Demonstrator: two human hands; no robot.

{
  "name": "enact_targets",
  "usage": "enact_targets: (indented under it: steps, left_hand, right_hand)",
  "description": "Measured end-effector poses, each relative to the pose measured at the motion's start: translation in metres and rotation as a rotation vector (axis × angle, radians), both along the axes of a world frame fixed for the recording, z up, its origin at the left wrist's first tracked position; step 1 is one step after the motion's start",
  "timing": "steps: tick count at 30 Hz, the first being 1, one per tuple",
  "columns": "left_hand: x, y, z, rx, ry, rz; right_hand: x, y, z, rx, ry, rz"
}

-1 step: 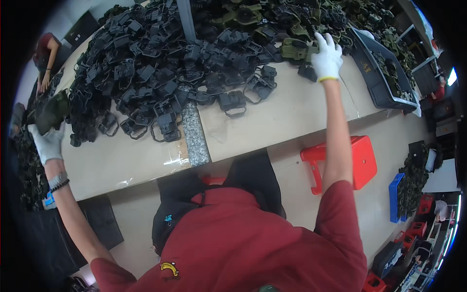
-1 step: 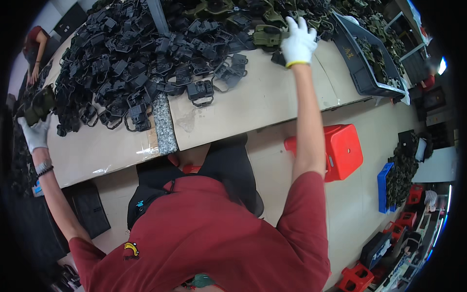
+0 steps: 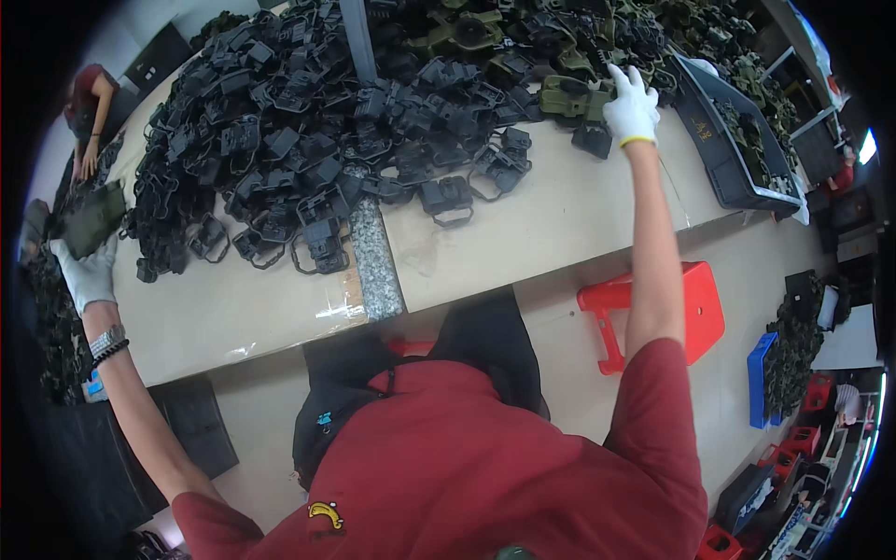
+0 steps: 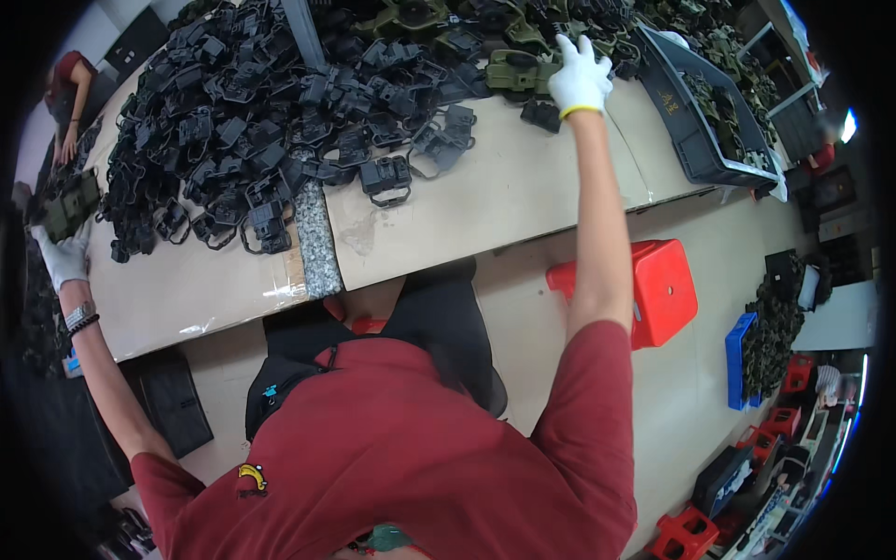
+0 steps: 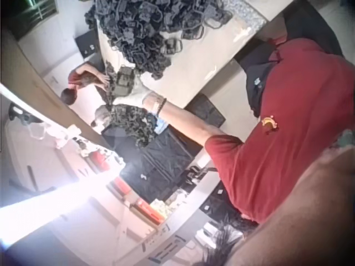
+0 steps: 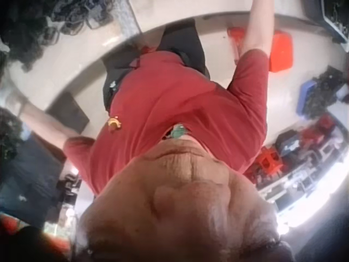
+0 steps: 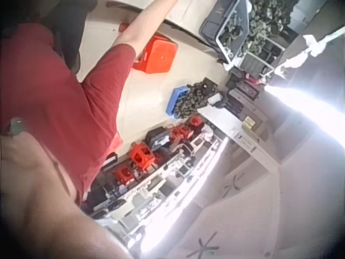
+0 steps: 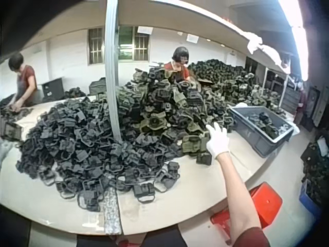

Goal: Sorting and inspecting green and black plastic toy vehicle components on a factory assembly table.

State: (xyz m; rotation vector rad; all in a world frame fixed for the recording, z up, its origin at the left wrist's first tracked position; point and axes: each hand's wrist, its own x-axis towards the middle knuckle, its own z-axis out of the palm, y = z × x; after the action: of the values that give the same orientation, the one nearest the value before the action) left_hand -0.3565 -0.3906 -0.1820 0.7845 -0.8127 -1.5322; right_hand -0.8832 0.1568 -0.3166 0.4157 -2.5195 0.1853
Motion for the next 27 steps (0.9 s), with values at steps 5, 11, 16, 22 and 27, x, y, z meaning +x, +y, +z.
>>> enact_targets:
  steps: [5,11,16,22,27]
  left_hand:
    - [-0.032,0.022,-0.058,-0.206,-0.284,-0.054]
    - [-0.075,0.203,-0.102,-0.547,-0.454,-0.378]
    - [-0.106,0.286,-0.093,-0.56,-0.447,-0.937]
    - [-0.137,0.325,-0.11,-0.527,-0.368,-1.19]
    - [-0.141,0.337,-0.12,-0.564,-0.353,-1.188]
  right_hand:
    - [-0.077,0.033,-0.007,-0.031,-0.461,0.185]
    - [-0.035,0.067,-0.044,-0.364,-0.058,0.252]
    - [-0.027,0.103,-0.074,-0.623,0.053,0.316]
    - [-0.008,0.078,-0.031,-0.994,-0.615,0.325]
    - [-0.016,0.072,-0.02,-0.928,-0.608,0.358]
